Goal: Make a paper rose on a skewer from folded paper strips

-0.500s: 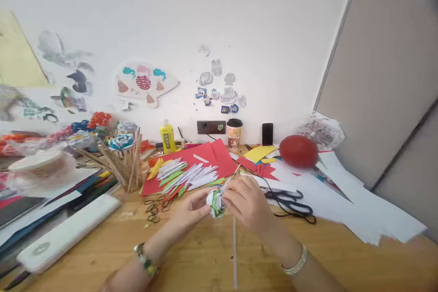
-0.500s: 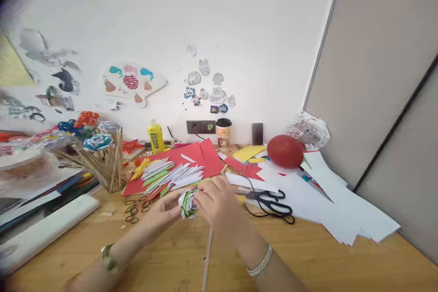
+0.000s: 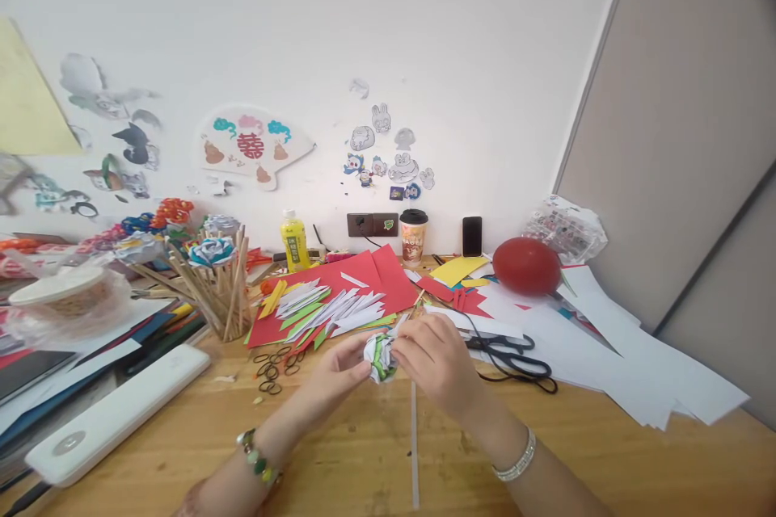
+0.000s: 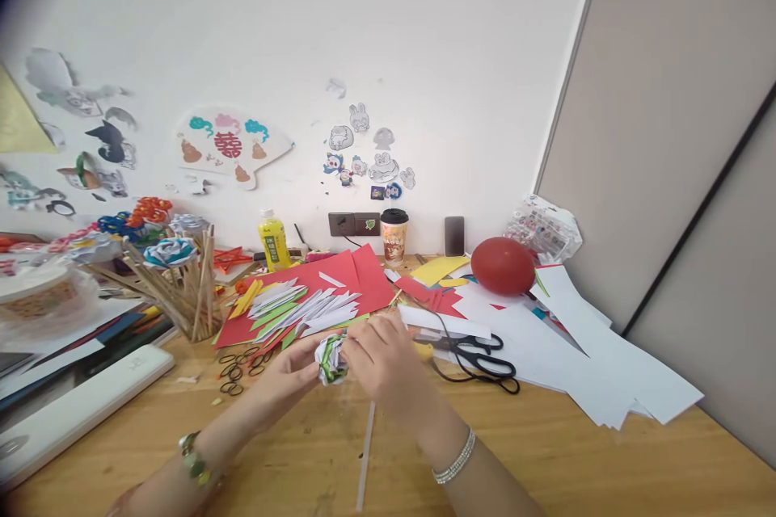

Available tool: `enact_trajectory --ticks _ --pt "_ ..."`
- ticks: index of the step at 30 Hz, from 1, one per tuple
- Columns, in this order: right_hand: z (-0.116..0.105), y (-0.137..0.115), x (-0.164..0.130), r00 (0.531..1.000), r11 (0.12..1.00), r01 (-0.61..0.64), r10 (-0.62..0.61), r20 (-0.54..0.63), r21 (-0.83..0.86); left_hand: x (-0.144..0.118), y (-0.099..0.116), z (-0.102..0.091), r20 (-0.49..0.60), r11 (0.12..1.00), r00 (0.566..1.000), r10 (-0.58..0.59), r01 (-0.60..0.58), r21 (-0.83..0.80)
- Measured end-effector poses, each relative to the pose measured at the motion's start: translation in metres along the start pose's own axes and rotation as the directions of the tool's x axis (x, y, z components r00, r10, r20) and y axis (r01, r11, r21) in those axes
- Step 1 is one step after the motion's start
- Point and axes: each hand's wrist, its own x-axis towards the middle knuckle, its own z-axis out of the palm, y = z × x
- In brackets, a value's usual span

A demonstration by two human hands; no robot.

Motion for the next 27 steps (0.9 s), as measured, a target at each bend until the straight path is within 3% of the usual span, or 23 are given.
enact_trajectory --ticks 7,10,14,19,27 --pt "-0.001 0.0 0.0 0.999 0.998 0.043 -0.044 0.015 0.042 0.0 0.0 0.0 0.023 0.998 0.999 -0.025 0.027 -0.058" --pt "-0.006 0.001 0.002 0.992 0.971 -0.121 0.127 -0.016 0.206 -0.002 0.004 0.004 0.052 0.987 0.999 -0.017 0.025 -0.156" --pt "-0.008 0.006 0.001 0.944 0.884 -0.311 0.331 0.002 0.349 -0.004 0.01 0.009 0.104 0.965 0.995 0.011 0.017 -0.263" --pt "-0.002 0.006 -0.002 0.971 0.89 -0.24 0.229 0.075 0.388 -0.001 0.01 0.01 0.107 0.947 0.994 0.037 -0.001 -0.321" --pt "0.003 0.001 0.0 0.988 0.958 -0.145 0.126 0.093 0.248 0.0 0.01 0.013 0.12 0.96 0.993 -0.007 0.04 -0.276"
